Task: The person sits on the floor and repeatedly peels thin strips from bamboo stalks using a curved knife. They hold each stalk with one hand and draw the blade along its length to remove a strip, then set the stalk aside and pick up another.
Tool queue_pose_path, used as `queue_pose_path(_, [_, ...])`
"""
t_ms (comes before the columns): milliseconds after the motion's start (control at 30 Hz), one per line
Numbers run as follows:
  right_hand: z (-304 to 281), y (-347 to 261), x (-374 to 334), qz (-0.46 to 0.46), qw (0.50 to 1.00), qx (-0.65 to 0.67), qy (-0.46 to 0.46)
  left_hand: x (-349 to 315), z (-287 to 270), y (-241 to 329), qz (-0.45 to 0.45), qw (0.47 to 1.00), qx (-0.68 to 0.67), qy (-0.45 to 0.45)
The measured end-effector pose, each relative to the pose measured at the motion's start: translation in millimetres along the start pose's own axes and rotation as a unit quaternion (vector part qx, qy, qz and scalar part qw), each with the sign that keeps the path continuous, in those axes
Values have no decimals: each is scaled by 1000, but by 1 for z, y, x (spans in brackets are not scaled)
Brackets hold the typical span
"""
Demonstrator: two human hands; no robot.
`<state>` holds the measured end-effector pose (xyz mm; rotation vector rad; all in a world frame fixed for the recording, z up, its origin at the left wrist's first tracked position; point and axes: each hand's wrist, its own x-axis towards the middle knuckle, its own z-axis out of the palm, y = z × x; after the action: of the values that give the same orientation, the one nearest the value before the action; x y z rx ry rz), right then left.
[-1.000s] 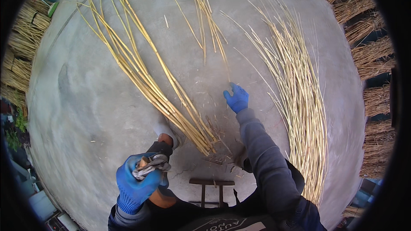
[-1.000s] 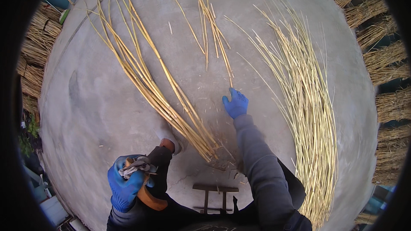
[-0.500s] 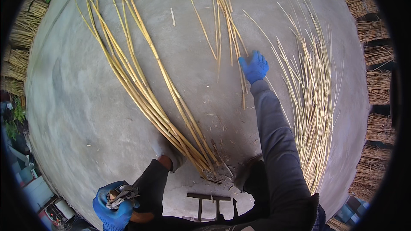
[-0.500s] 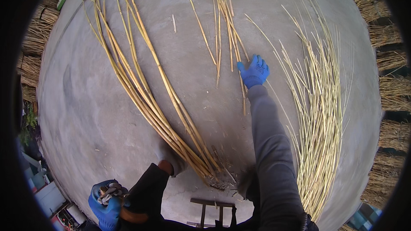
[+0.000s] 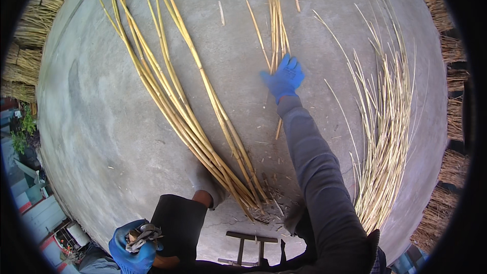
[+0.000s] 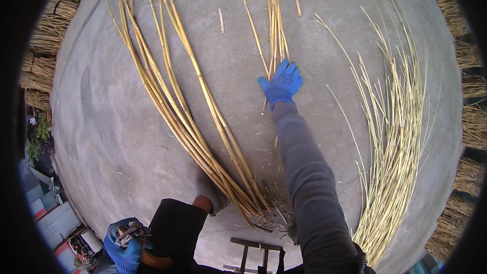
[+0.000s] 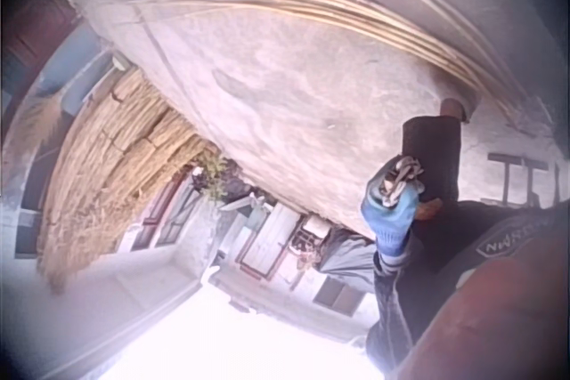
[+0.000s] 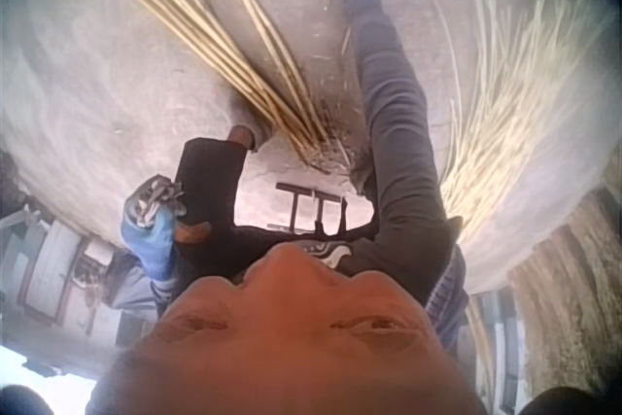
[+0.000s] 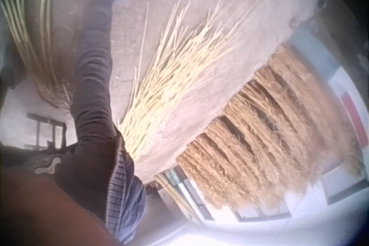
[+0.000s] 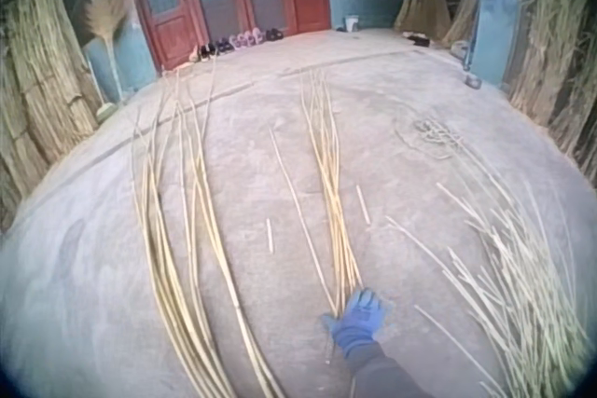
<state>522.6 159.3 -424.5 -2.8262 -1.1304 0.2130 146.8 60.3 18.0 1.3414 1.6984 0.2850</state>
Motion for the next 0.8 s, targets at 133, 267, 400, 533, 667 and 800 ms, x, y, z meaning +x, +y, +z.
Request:
queue_pose_path(133, [19,6,5,1,999,14,45,-1,0,0,1,1000,6,-10])
queue_pose_path(267, [36,30,11,-14,998,48,35,-7,1,1,19,1000,9,-16])
queue_pose_path(400, [34,64,-15,-4,997,80,0,-14,-1,2,2,1000,12,-19])
queue_pose_path(533, [24,106,-87,-12,996,71,-44,-21,-2,2,-52,997,35,-47])
queue_pose_path(667, [18,138,-181,1,993,83,-86,-37,9,-11,54,998,35,23])
queue_pose_path(800, [1,154,-268,8,987,87,-138,-48,7,-26,197,969,149,1])
